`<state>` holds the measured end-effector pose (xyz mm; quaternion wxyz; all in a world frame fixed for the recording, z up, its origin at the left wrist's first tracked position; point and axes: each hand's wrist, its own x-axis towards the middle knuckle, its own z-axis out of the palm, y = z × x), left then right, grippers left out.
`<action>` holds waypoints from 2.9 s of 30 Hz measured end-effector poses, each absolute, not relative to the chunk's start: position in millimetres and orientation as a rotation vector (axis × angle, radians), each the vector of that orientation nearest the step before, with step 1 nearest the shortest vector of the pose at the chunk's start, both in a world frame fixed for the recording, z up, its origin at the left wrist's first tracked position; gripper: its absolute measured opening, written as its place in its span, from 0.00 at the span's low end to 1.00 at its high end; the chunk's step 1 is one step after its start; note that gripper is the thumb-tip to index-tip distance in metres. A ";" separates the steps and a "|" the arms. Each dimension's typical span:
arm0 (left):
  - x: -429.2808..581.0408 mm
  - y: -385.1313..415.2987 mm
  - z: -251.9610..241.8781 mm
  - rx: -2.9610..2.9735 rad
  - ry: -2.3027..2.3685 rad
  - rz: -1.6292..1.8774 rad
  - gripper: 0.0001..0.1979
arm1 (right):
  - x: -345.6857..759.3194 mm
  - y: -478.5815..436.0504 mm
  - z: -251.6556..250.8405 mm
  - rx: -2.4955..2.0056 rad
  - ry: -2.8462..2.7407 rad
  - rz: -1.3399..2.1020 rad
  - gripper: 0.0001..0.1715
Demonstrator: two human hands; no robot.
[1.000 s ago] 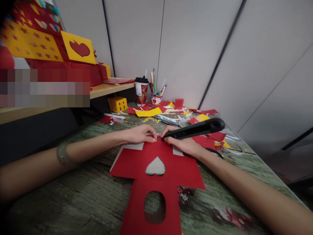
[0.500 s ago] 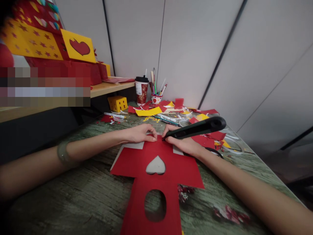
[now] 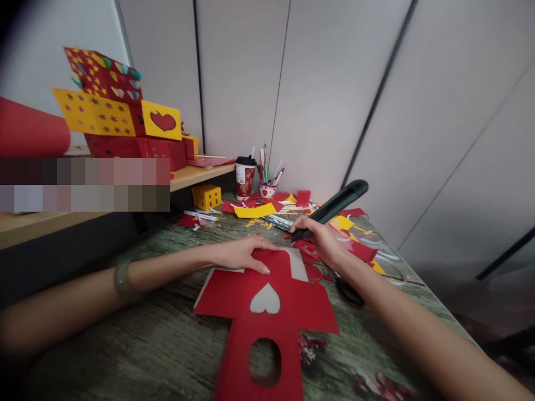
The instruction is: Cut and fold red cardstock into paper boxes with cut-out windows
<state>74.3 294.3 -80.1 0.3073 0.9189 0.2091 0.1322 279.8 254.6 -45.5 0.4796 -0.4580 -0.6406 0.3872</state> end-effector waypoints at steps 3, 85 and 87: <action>74.8 297.9 -79.4 2.401 0.545 0.376 0.26 | 287.0 250.0 -22.5 -1.147 -1.553 0.878 0.10; 81.3 213.1 -21.7 1.068 0.378 1.122 0.15 | 231.1 197.9 -18.1 -0.937 -1.284 0.903 0.15; 81.4 212.5 -21.6 1.065 0.377 1.125 0.15 | 232.2 198.7 -17.5 -0.926 -1.314 0.911 0.15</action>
